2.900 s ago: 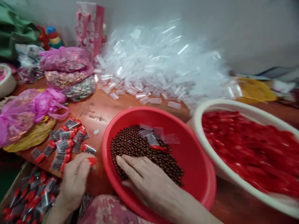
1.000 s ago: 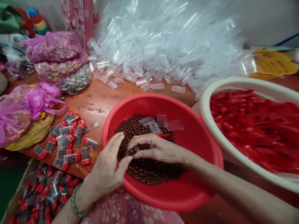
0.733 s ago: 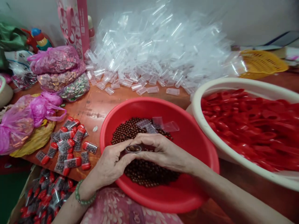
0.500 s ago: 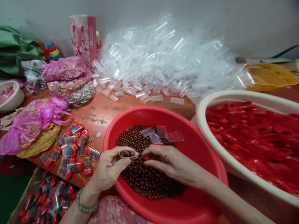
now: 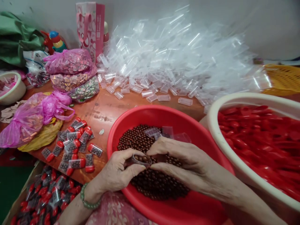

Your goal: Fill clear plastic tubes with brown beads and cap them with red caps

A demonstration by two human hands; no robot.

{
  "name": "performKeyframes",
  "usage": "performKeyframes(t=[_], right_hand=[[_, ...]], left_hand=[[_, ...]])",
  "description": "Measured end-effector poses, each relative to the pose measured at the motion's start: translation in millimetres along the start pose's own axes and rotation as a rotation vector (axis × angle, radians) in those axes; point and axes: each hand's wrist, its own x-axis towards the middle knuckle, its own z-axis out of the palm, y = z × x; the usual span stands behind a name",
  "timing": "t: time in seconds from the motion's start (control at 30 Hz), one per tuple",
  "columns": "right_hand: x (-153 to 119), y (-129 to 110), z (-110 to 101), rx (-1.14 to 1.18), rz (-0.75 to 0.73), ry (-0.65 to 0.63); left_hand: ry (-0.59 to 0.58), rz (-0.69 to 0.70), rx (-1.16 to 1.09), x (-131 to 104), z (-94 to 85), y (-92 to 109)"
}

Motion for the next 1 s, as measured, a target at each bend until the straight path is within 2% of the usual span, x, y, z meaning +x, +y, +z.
performKeyframes(t=[0.17, 0.33, 0.43, 0.57, 0.63, 0.73, 0.83, 1.0], right_hand=[[9, -2, 3, -0.042, -0.03, -0.138], [5, -2, 8, -0.086, -0.031, -0.112], [-11, -6, 14, -0.095, 0.05, -0.078], [-46, -6, 29, -0.316, 0.269, -0.234], [-59, 2, 32, -0.438, 0.374, -0.291], [-62, 23, 24, -0.606, 0.545, -0.286], [-47, 45, 7, -0.758, 0.663, -0.245], [-17, 72, -2, -0.774, 0.679, -0.278]], left_hand=[[-0.035, -0.006, 0.018, 0, -1.3, -5], [-0.026, 0.009, 0.063, 2, -5.8, -8], [0.062, -0.017, 0.025, 6, -6.7, -10], [0.169, -0.027, -0.084, 10, -5.7, -13], [0.181, -0.011, -0.091, 11, -5.0, -13], [0.175, 0.01, -0.067, 11, -4.3, -11], [0.164, 0.011, -0.041, 12, -3.7, -9], [0.164, 0.011, -0.058, 13, -2.7, -8]])
